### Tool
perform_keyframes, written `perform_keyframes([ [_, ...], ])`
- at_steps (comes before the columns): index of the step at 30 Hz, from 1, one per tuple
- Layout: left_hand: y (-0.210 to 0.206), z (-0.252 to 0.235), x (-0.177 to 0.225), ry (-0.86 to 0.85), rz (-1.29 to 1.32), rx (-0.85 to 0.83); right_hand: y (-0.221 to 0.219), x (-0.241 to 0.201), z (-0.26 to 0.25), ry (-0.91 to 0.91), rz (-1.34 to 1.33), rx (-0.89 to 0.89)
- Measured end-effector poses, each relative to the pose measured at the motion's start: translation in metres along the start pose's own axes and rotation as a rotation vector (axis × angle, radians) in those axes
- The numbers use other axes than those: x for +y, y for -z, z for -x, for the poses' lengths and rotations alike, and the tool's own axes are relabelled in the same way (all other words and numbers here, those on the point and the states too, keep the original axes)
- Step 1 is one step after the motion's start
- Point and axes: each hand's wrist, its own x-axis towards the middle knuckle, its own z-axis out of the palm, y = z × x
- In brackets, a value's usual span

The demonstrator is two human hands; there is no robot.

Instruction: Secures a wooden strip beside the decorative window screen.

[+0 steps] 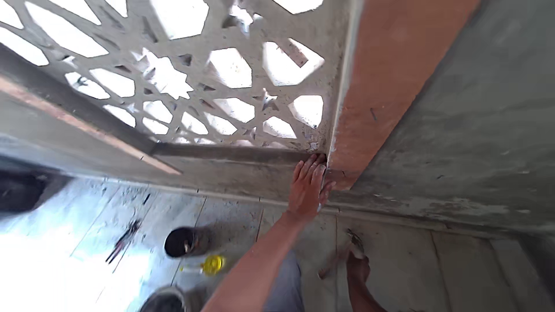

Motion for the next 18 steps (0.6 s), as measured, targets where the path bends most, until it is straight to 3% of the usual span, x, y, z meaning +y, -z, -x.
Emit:
perform_keyframes([
  [4, 0.072, -0.033, 0.023, 0.244, 0.166, -0.579, 0.118, -0.05, 0.087, 0.146, 0.08, -0.071],
  [8, 0.155, -0.028, 0.052, 0.394, 0.276, -0.832, 0.234, -0.064, 0.169, 0.262, 0.192, -0.194],
  [11, 0.237, 0.033, 0.078, 0.825, 0.376, -0.956, 0.32, -0.072, 0.237, 0.359, 0.479, -0.199],
  [14, 0.343, 0.105, 0.105, 1.306, 0.422, -0.979, 0.392, -0.073, 0.286, 0.453, 0.73, -0.223],
  [18, 0.471, 0.178, 0.177, 1.818, 0.519, -0.985, 0.454, -0.088, 0.353, 0.456, 0.773, -0.432],
])
